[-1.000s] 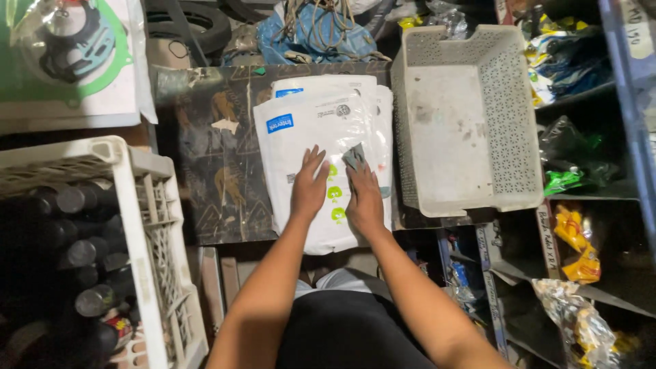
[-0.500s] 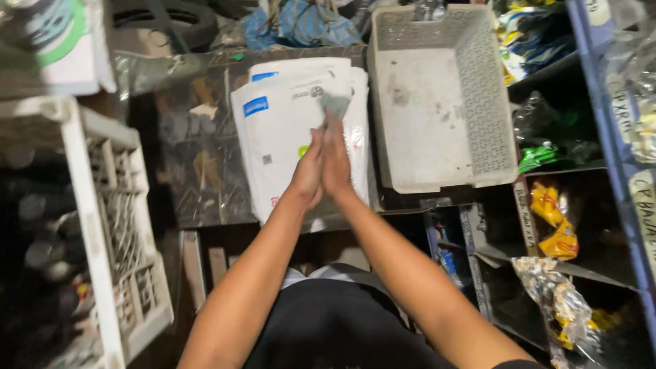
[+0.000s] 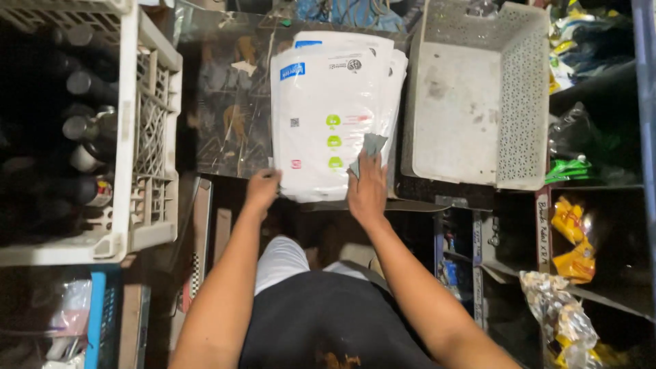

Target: Cleaning a plastic basket and organizing motorcycle engine gaskets at a workbench.

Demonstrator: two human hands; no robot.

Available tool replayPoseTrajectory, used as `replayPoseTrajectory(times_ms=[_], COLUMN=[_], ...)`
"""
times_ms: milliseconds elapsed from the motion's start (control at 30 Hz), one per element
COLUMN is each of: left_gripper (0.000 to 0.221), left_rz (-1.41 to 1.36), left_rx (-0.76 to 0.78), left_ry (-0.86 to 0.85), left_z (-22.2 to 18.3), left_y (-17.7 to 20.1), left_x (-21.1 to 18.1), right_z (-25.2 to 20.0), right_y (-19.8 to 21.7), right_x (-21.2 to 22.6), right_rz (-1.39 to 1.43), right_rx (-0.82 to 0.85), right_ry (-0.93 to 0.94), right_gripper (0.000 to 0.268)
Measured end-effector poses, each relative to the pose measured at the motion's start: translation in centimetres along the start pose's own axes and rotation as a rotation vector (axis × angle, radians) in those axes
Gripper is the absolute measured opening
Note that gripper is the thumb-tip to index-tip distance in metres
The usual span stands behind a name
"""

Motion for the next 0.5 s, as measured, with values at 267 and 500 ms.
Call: replayPoseTrajectory(times_ms=[267, 500], left_gripper=[0.066, 0.061], left_rz=[-0.087, -0.143], left_rx=[0.004, -0.011], left_ry=[0.058, 0.133], left_z=[-1.6, -6.5], left_y=[-1.9, 1.3], left_x=[-1.2, -4.7], right_z=[1.7, 1.2], right_y=[2.5, 3.0], right_x=[-3.6, -1.6], right_rz=[-0.109, -0.115], right_rx=[0.061, 0.145], right_ry=[0.057, 0.0], right_gripper=[0.056, 0.056])
Point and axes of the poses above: each hand's wrist, its own z-axis towards the middle knuckle, its own y-axis out of the back of the hand, x = y × z, the point moved 4 cm from there along z, towards the middle knuckle, and after that the axes turned 10 degrees about -x, right-handed, at the moved point
